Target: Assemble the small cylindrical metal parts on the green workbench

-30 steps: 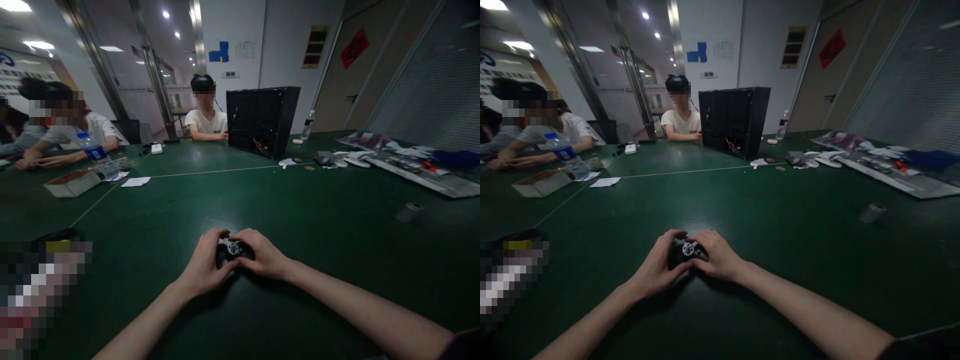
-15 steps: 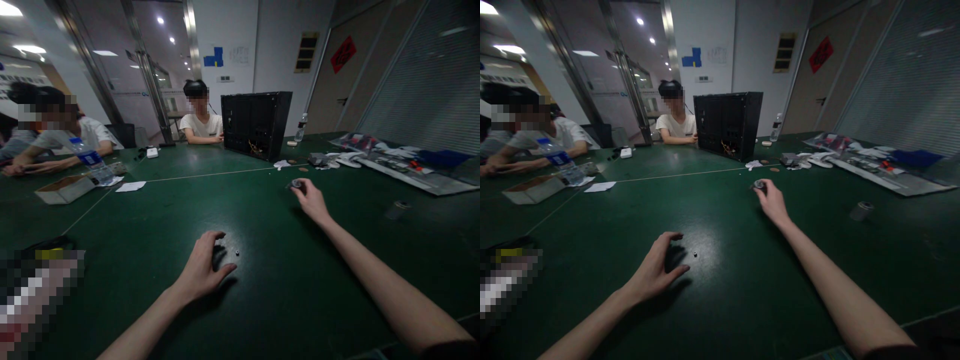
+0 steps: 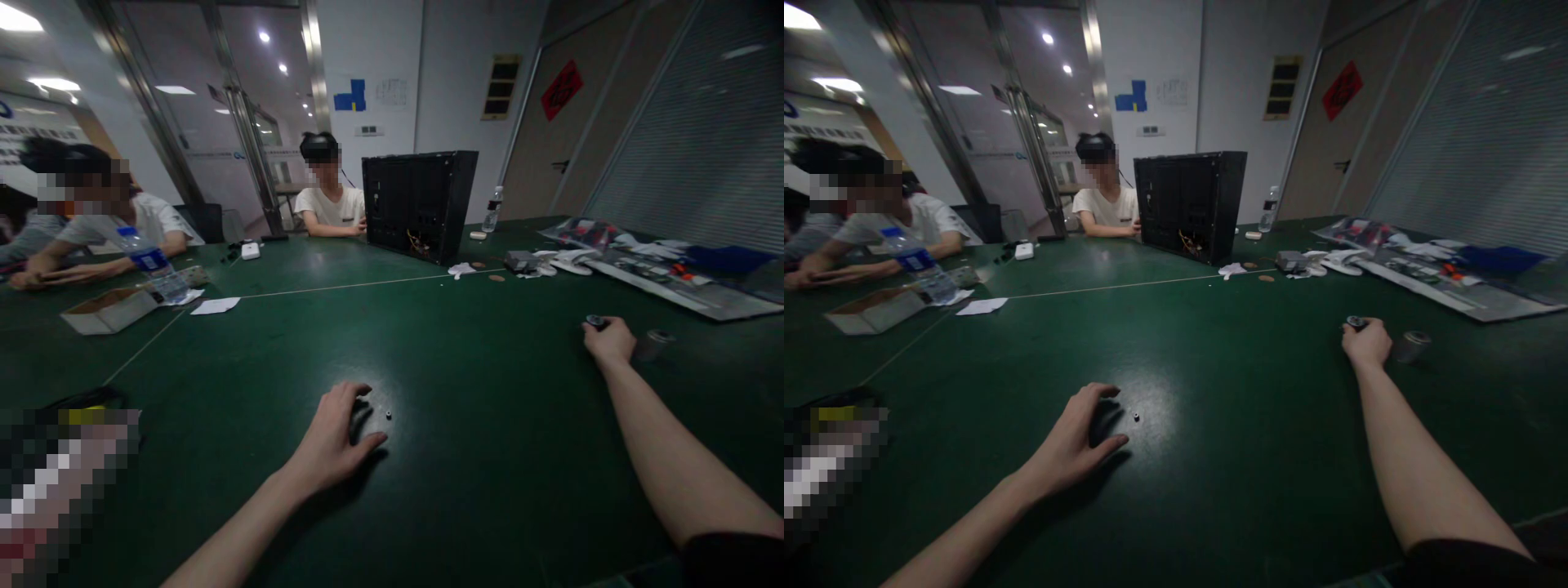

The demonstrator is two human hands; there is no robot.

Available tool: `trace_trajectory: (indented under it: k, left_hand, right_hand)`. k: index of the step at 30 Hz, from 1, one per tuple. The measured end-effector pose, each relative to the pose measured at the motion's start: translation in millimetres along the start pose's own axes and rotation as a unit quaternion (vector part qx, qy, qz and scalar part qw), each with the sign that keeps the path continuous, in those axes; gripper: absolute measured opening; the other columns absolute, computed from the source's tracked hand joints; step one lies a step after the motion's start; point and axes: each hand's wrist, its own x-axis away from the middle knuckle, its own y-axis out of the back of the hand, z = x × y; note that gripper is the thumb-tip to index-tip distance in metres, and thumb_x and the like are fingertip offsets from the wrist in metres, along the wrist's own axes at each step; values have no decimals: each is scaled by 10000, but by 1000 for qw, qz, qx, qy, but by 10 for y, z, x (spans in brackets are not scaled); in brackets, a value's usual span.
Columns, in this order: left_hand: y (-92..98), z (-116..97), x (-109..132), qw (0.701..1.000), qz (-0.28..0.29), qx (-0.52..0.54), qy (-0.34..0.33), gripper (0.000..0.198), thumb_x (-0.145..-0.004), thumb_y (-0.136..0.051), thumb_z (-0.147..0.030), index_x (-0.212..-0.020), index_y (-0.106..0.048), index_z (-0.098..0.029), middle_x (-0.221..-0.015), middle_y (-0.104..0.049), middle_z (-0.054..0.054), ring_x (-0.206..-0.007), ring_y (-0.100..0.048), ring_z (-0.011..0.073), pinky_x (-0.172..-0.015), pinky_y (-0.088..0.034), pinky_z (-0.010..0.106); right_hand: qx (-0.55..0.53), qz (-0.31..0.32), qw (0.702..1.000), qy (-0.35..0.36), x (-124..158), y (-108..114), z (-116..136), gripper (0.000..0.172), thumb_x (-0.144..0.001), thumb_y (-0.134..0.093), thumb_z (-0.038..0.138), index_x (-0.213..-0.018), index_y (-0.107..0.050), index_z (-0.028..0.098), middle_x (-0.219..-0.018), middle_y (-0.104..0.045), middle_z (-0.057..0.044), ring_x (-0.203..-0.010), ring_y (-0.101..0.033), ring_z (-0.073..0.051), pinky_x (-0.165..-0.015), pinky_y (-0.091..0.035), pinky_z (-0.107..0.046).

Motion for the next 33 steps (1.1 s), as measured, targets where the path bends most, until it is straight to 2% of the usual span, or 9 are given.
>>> trace_trajectory:
  k: [3, 8, 13, 15, 17, 20, 24, 29, 33]
  left_hand:
    - [-4, 11, 2, 1000, 8, -2, 4, 523, -790, -632, -429, -1227, -463, -197, -1204, -545, 112, -1093, -527, 285, -906, -453, 488]
    - [11, -3, 7, 1000, 24, 1, 9, 496, -797, -622, -428, -1211, -479, -195, -1181, -559, 108, -1080, -527, 295, -899, -441, 494]
    - [35, -19, 14, 1000, 25, -11, -1, 440, -799, -623, -394, -1173, -506, -193, -1146, -575, 105, -1056, -533, 291, -896, -435, 490]
    - [38, -17, 15, 1000, 21, -15, -5, 424, -795, -629, -379, -1160, -515, -197, -1140, -578, 102, -1051, -535, 291, -896, -434, 488]
    - [38, -15, 10, 1000, 21, -19, -7, 410, -795, -630, -367, -1152, -519, -200, -1140, -579, 99, -1055, -533, 291, -901, -430, 487]
    - [33, -17, -4, 999, 23, -25, -8, 393, -796, -627, -353, -1141, -520, -199, -1128, -584, 98, -1049, -536, 289, -903, -429, 483]
    - [14, -11, -14, 999, 13, -32, -16, 386, -783, -638, -331, -1125, -520, -196, -1104, -591, 93, -1022, -543, 279, -897, -434, 466]
    - [-13, 36, 7, 999, -6, -37, -27, 339, -769, -636, -298, -1077, -537, -200, -1063, -602, 92, -989, -556, 271, -883, -444, 438]
    - [-8, 77, 24, 999, -5, -37, -33, 342, -774, -631, -289, -1090, -533, -204, -1082, -596, 88, -1012, -551, 268, -901, -434, 440]
  right_hand:
    - [15, 0, 996, -84, -33, -41, -36, 203, -692, -602, 285, -846, -528, 175, -791, -547, -152, -740, -478, -259, -686, -350, -432]
    - [11, 0, 995, -97, 5, -2, 11, 378, -664, -652, 274, -995, -538, 131, -938, -565, -220, -840, -513, -294, -734, -366, -433]
    - [7, -39, 999, -25, 83, 27, 363, 626, -700, -623, 269, -1255, -421, 63, -1255, -423, -287, -1165, -410, -328, -907, -338, -418]
    - [4, -39, 998, 39, 206, 14, 700, 644, -716, -613, 269, -1294, -397, 88, -1306, -395, -247, -1214, -377, -319, -952, -328, -415]
    - [-9, -6, 987, 158, 459, 7, 1149, 562, -748, -590, 276, -1259, -442, 97, -1262, -447, -211, -1199, -399, -316, -965, -337, -434]
    - [-61, 116, 937, 323, 1077, 36, 1875, 338, -831, -522, 288, -1139, -546, 150, -1156, -533, -143, -1079, -505, -267, -932, -392, -436]
    - [-119, 268, 819, 494, 1966, 149, 2526, 254, -865, -523, 285, -1092, -595, 198, -1103, -589, -103, -1074, -522, -234, -940, -398, -426]
    - [-140, 367, 711, 583, 2495, 241, 2691, 287, -874, -529, 276, -1146, -588, 205, -1123, -600, -102, -1070, -530, -215, -923, -413, -394]
    - [-125, 392, 707, 575, 2551, 170, 2652, 303, -873, -534, 274, -1165, -581, 208, -1102, -590, -105, -1011, -540, -207, -858, -442, -371]
